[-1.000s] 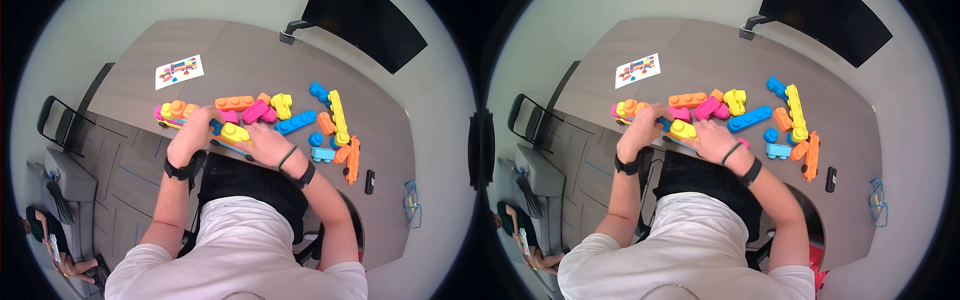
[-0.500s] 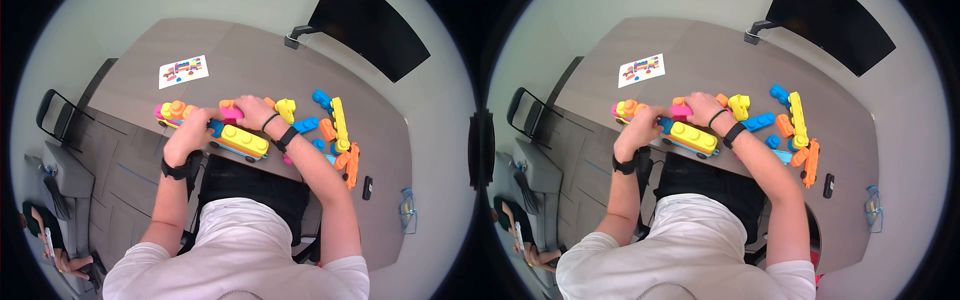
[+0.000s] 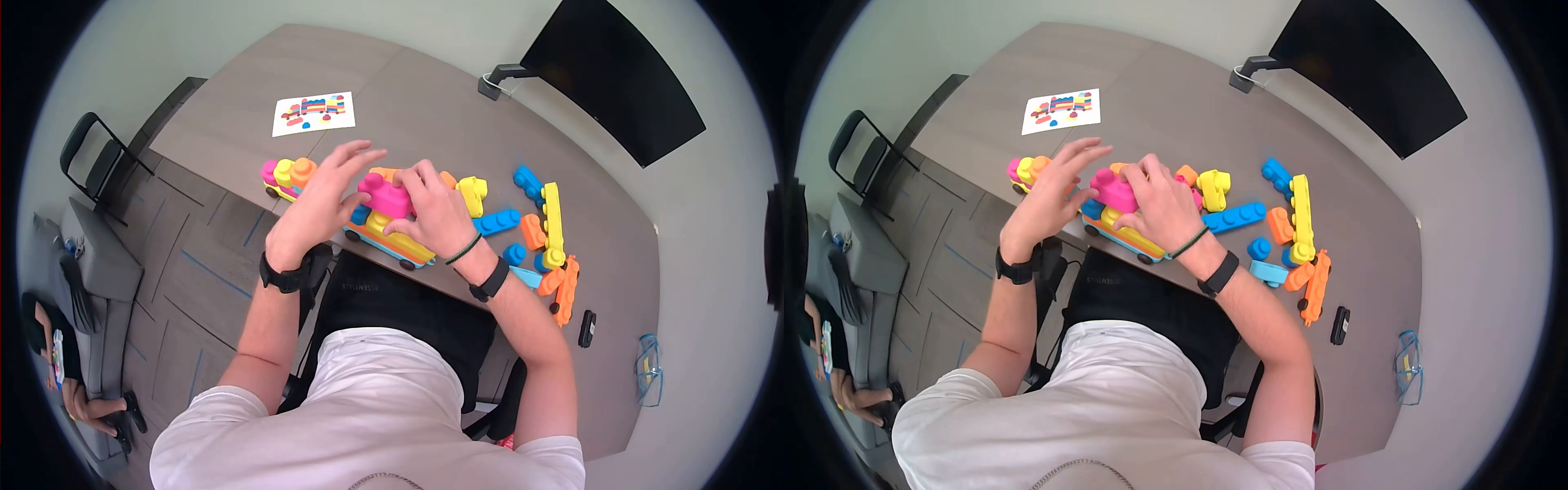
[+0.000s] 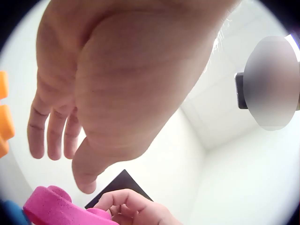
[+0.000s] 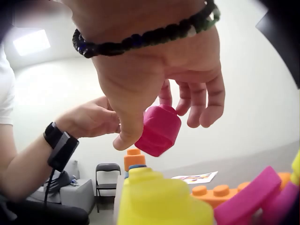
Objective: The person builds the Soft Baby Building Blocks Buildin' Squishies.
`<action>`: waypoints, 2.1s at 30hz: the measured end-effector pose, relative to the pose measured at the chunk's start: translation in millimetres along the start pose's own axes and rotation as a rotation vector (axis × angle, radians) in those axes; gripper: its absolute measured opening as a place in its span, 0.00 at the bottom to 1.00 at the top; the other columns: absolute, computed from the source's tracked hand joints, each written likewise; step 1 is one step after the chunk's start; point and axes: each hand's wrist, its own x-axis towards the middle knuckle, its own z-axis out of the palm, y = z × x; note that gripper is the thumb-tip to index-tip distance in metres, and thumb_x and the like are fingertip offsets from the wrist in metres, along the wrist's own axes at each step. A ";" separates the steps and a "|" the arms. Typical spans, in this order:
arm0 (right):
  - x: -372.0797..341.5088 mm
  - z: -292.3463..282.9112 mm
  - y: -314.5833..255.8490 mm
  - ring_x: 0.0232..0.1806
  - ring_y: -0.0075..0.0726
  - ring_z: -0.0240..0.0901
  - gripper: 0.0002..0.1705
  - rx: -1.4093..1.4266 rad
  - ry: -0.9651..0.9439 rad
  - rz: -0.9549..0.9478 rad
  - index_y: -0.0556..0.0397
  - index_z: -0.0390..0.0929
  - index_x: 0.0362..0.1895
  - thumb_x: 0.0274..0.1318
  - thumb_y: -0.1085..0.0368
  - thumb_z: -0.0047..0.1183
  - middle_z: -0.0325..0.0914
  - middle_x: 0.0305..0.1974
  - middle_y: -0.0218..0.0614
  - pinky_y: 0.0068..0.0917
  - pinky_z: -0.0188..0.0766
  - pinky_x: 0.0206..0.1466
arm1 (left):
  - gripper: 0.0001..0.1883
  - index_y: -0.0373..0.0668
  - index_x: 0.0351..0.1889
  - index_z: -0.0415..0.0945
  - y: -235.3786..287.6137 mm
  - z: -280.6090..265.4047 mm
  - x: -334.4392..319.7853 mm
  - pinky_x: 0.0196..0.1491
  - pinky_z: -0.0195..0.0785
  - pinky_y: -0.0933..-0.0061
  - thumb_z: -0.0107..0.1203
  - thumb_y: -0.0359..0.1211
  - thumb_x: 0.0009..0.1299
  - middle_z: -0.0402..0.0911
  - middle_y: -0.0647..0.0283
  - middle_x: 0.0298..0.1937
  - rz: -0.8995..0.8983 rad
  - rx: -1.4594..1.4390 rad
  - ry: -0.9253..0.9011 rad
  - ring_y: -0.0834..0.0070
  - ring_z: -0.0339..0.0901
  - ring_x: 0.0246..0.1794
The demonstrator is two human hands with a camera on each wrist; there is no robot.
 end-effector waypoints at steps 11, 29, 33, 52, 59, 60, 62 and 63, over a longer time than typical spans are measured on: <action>-2.6 3.5 45.3 0.57 0.56 0.83 0.39 0.167 -0.080 0.115 0.50 0.80 0.64 0.51 0.52 0.84 0.76 0.64 0.42 0.48 0.83 0.57 | 0.28 0.43 0.64 0.86 -10.3 0.1 2.2 0.60 0.81 0.56 0.70 0.15 0.66 0.83 0.55 0.64 -0.136 -0.021 -0.237 0.51 0.85 0.60; -20.4 -18.0 91.7 0.56 0.62 0.86 0.26 0.025 0.036 0.176 0.54 0.80 0.60 0.58 0.64 0.72 0.88 0.54 0.51 0.49 0.83 0.60 | 0.26 0.42 0.55 0.90 -14.2 6.7 -0.4 0.60 0.82 0.54 0.71 0.12 0.58 0.86 0.53 0.56 -0.163 0.060 -0.275 0.49 0.86 0.58; -23.1 -44.8 54.7 0.47 0.56 0.92 0.30 0.425 0.193 0.265 0.59 0.76 0.69 0.66 0.66 0.66 0.91 0.49 0.53 0.45 0.86 0.51 | 0.25 0.41 0.54 0.90 -9.2 9.3 -1.7 0.60 0.82 0.55 0.72 0.12 0.59 0.86 0.53 0.56 -0.159 0.074 -0.278 0.50 0.86 0.58; -65.1 -44.3 1.7 0.40 0.39 0.87 0.26 0.698 0.143 0.208 0.57 0.78 0.67 0.73 0.59 0.69 0.86 0.50 0.41 0.32 0.83 0.43 | 0.32 0.44 0.68 0.87 43.3 23.4 10.0 0.63 0.80 0.54 0.79 0.27 0.62 0.91 0.54 0.58 0.122 -0.115 -0.195 0.50 0.86 0.58; -84.2 -18.7 13.3 0.53 0.60 0.86 0.31 0.242 0.135 0.168 0.61 0.86 0.62 0.58 0.60 0.81 0.87 0.49 0.51 0.46 0.83 0.58 | 0.31 0.43 0.66 0.86 25.5 33.9 12.3 0.61 0.80 0.52 0.80 0.28 0.61 0.91 0.53 0.54 -0.027 -0.076 -0.366 0.50 0.86 0.56; -86.0 -15.2 13.1 0.53 0.60 0.86 0.31 0.237 0.138 0.176 0.61 0.86 0.62 0.58 0.60 0.81 0.87 0.49 0.51 0.46 0.83 0.58 | 0.32 0.43 0.66 0.86 22.7 34.8 11.5 0.66 0.78 0.49 0.80 0.28 0.61 0.91 0.52 0.55 -0.045 -0.067 -0.382 0.50 0.86 0.57; -88.1 -8.1 12.4 0.52 0.62 0.85 0.31 0.243 0.132 0.202 0.61 0.86 0.62 0.59 0.59 0.80 0.86 0.49 0.52 0.46 0.83 0.57 | 0.32 0.43 0.66 0.86 21.6 35.3 10.7 0.71 0.77 0.46 0.80 0.28 0.61 0.91 0.52 0.55 -0.052 -0.067 -0.401 0.50 0.86 0.58; -90.1 -4.5 12.5 0.51 0.62 0.84 0.31 0.239 0.146 0.198 0.60 0.85 0.64 0.61 0.59 0.78 0.85 0.49 0.51 0.48 0.82 0.56 | 0.31 0.44 0.66 0.85 24.2 34.4 10.6 0.76 0.71 0.41 0.80 0.28 0.62 0.91 0.52 0.55 -0.008 -0.035 -0.401 0.51 0.87 0.59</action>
